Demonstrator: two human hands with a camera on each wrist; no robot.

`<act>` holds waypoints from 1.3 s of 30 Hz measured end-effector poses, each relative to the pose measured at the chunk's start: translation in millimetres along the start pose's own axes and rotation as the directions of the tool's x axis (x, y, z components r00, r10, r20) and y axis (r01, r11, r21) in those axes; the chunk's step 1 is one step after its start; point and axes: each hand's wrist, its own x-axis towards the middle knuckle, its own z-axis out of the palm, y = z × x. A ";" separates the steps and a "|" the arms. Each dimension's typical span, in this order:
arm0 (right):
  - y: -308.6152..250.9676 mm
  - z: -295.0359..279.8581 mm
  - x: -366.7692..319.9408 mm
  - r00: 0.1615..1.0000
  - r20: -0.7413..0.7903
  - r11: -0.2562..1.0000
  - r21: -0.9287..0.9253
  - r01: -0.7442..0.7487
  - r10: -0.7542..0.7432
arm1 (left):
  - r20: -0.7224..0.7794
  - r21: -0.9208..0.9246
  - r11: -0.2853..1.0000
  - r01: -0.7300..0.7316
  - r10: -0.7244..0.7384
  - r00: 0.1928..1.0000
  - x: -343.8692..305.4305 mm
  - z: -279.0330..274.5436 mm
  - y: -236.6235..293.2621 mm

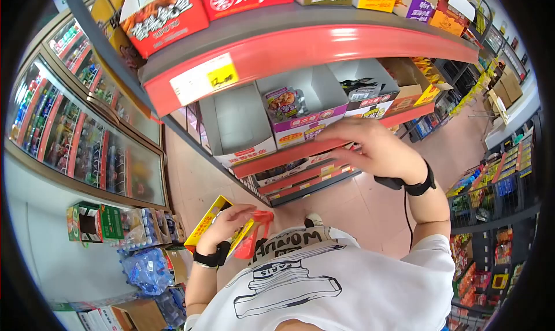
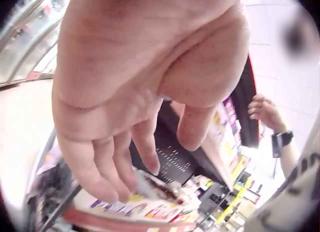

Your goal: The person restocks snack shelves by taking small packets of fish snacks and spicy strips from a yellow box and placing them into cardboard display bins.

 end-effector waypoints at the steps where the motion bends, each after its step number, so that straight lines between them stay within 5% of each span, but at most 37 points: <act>1: 4.5 -11.1 0.0 0.999 -0.023 0.994 -0.105 0.036 -0.038 | 0.079 0.019 0.999 -0.049 0.047 0.996 0.2 6.9 27.9; 5: 24.9 -44.8 9.7 0.981 -0.084 0.963 -0.223 0.152 -0.174 | 0.156 0.266 0.924 -0.275 0.240 0.958 0.7 26.7 126.1; 8: 41.7 -58.5 23.9 0.990 0.004 0.954 -0.265 0.136 -0.140 | 0.026 0.325 0.860 -0.394 0.409 0.912 8.2 45.0 179.2; 13: 67.2 -55.9 52.6 0.977 0.114 0.869 -0.448 0.212 -0.180 | -0.113 0.634 0.687 -0.354 0.536 0.836 43.7 69.7 226.7; 15: 78.8 -54.2 75.6 0.962 0.215 0.831 -0.494 0.254 -0.166 | 0.006 0.914 0.286 -0.288 0.699 0.715 63.0 75.0 229.8; 17: 80.7 -54.2 85.6 0.944 0.326 0.862 -0.466 0.200 -0.044 | -0.004 0.909 0.315 -0.274 0.664 0.748 73.7 76.9 226.3; 19: 108.0 -40.9 103.4 0.950 0.277 0.820 -0.502 0.273 -0.146 | 0.038 0.923 0.279 -0.263 0.616 0.787 80.9 79.7 218.4; 23: 141.0 -12.6 142.3 0.895 0.294 0.641 -0.625 0.445 -0.335 | -0.036 0.947 0.255 -0.194 0.684 0.729 81.0 85.5 211.9; 26: 152.6 3.8 162.3 0.910 0.403 0.645 -0.671 0.366 -0.097 | -0.081 0.886 0.396 -0.242 0.646 0.759 76.6 86.4 207.3; 32: 151.4 17.6 186.7 0.812 0.485 0.600 -0.769 0.219 0.325 | -0.050 0.909 0.319 -0.268 0.722 0.690 77.2 88.7 196.5; 35: 138.5 24.0 182.6 0.705 0.479 0.773 -0.615 -0.155 0.522 | -0.053 0.919 0.296 -0.260 0.747 0.663 75.3 91.4 189.2; 39: 123.5 24.3 184.1 0.800 0.425 0.806 -0.580 -0.120 0.425 | -0.052 0.931 0.268 -0.249 0.771 0.635 74.3 92.2 184.7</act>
